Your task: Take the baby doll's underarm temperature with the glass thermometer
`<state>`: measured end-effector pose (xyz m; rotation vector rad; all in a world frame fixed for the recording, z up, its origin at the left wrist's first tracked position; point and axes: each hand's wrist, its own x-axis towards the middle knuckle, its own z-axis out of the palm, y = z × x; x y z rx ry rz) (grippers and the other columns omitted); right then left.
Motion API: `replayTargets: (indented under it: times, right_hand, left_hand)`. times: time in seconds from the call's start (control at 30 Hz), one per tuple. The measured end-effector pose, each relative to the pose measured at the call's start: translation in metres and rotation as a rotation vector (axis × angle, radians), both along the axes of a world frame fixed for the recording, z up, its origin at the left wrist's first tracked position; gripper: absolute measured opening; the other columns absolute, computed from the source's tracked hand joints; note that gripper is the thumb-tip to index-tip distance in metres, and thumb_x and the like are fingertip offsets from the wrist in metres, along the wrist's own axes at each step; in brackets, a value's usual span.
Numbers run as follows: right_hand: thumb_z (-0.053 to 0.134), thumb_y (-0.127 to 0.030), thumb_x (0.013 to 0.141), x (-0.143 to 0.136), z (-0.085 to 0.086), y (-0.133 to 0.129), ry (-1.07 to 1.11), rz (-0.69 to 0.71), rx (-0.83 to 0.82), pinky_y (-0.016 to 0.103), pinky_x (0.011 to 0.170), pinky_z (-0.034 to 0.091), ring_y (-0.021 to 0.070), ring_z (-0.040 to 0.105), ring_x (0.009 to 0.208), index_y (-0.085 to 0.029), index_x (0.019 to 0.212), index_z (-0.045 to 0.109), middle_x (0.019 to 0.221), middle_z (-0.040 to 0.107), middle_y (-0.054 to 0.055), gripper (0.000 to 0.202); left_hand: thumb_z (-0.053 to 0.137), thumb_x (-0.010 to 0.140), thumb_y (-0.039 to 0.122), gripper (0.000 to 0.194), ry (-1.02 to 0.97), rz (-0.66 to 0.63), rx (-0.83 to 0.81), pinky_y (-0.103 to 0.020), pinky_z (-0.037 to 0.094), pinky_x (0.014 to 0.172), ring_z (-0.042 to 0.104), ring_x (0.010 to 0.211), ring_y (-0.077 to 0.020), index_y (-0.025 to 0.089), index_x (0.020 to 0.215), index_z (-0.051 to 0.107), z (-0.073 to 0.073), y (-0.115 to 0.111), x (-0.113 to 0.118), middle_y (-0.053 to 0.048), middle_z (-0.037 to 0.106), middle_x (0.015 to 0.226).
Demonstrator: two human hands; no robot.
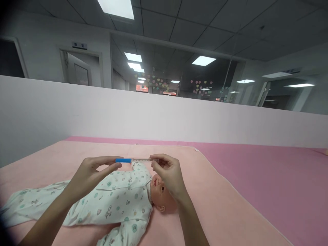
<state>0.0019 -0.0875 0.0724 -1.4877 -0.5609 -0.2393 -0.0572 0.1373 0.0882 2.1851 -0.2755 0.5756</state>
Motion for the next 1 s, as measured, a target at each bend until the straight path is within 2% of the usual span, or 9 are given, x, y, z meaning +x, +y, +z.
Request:
replayTargets:
  times: [0.2,0.3,0.57,0.7,0.87,1.0]
  right_hand:
    - [0.064,-0.026,0.070,-0.007,0.001,0.002,-0.036,-0.011,0.005,0.029,0.065,0.052,0.0142,0.059,0.068,-0.019,0.085,0.067,0.085,0.066,0.005,0.017]
    - [0.064,-0.026,0.070,-0.008,0.001,0.003,-0.044,-0.004,0.007,0.030,0.066,0.052,0.0155,0.059,0.071,-0.019,0.084,0.066,0.087,0.066,0.006,0.016]
    - [0.064,-0.029,0.071,-0.009,0.002,-0.001,-0.025,-0.002,-0.028,0.030,0.069,0.051,0.0157,0.059,0.077,-0.021,0.088,0.066,0.093,0.065,0.005,0.019]
    - [0.066,-0.031,0.069,-0.004,0.001,-0.004,0.039,0.012,-0.059,0.029,0.065,0.051,0.0136,0.057,0.068,-0.019,0.088,0.066,0.088,0.064,0.005,0.022]
    - [0.070,-0.035,0.065,0.000,0.001,-0.004,0.072,0.009,-0.019,0.030,0.063,0.051,0.0150,0.057,0.066,-0.017,0.084,0.066,0.074,0.062,0.004,0.026]
    - [0.071,-0.037,0.064,0.001,0.001,-0.005,0.086,0.021,-0.011,0.031,0.065,0.051,0.0150,0.058,0.065,-0.017,0.083,0.068,0.075,0.064,0.005,0.027]
  left_hand:
    - [0.058,0.075,0.042,0.036,-0.105,0.038,-0.018,-0.020,0.053,0.054,0.062,0.084,-0.0202,0.026,0.108,0.063,0.001,0.000,-0.006,-0.004,0.067,0.097]
    - [0.059,0.074,0.042,0.035,-0.133,0.054,-0.021,-0.020,0.053,0.054,0.062,0.083,-0.0198,0.026,0.105,0.065,0.002,-0.001,-0.009,-0.003,0.067,0.097]
    - [0.059,0.075,0.042,0.033,-0.073,0.028,-0.059,-0.023,0.054,0.060,0.061,0.092,-0.0232,0.024,0.102,0.066,0.001,0.001,-0.005,-0.004,0.068,0.098]
    - [0.059,0.075,0.041,0.031,-0.077,0.034,-0.062,-0.023,0.054,0.064,0.061,0.093,-0.0225,0.024,0.100,0.067,0.001,0.001,-0.004,-0.003,0.068,0.099]
    - [0.061,0.074,0.039,0.030,-0.097,0.051,-0.060,-0.023,0.054,0.065,0.061,0.093,-0.0221,0.024,0.099,0.067,0.001,0.002,-0.006,-0.003,0.068,0.097]
    - [0.061,0.073,0.040,0.030,-0.103,0.052,-0.056,-0.024,0.055,0.063,0.061,0.094,-0.0234,0.024,0.098,0.068,0.003,0.005,-0.006,-0.003,0.068,0.097]
